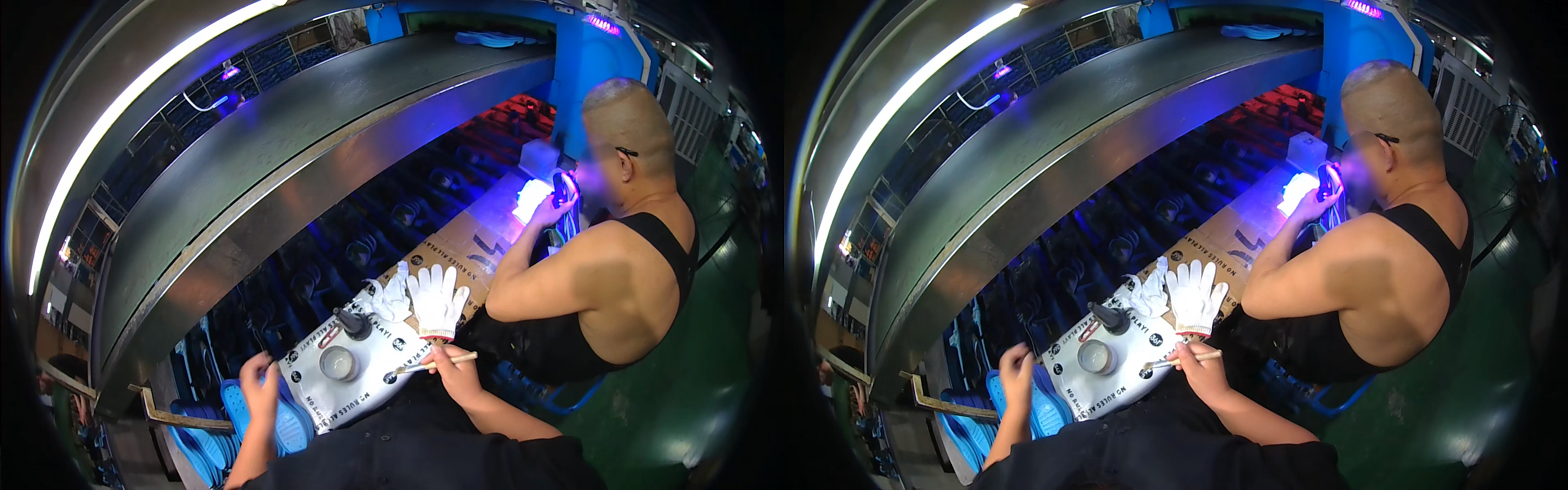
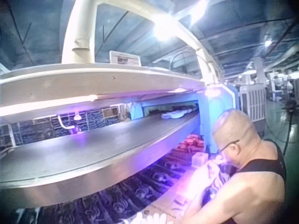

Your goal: The person applies a liquid substance to the edges and soles of blue footwear using a brush, then places the items onto a moving conveyor belt.

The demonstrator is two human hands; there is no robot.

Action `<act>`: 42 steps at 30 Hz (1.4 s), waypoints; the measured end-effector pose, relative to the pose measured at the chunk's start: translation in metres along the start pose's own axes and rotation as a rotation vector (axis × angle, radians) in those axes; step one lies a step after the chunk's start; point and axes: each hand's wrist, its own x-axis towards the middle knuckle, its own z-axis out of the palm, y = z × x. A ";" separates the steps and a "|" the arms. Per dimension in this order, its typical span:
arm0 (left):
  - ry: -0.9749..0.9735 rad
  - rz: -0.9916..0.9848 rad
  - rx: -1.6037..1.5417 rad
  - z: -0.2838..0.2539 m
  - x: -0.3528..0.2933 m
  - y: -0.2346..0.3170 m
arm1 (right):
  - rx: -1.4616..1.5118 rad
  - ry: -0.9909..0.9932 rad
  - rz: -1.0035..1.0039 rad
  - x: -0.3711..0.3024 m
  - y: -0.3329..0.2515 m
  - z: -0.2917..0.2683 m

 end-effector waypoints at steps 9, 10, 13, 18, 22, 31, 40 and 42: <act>0.071 -0.624 0.394 -0.142 -0.144 -0.187 | 0.034 -0.195 0.092 -0.005 0.021 0.064; 0.064 -0.607 0.274 -0.139 -0.145 -0.187 | 0.036 -0.202 0.075 -0.006 0.024 0.068; 0.038 -0.614 -0.112 -0.137 -0.135 -0.190 | 0.030 -0.192 0.102 -0.013 0.018 0.074; 0.190 -0.943 -0.930 -0.139 -0.121 -0.091 | 0.001 -0.163 0.096 -0.020 0.021 0.078; 0.130 -0.797 -1.099 -0.106 -0.134 -0.055 | 0.016 -0.188 0.132 -0.023 0.019 0.083; -0.121 -0.368 -0.551 -0.037 -0.090 -0.002 | -0.102 -0.224 -0.112 -0.023 -0.034 0.093; -0.107 -0.184 -0.433 -0.022 -0.087 0.026 | -0.425 -0.505 -0.636 -0.029 -0.055 0.123; -0.122 -0.134 -0.404 -0.022 -0.088 0.023 | -0.408 -0.498 -0.633 -0.029 -0.053 0.129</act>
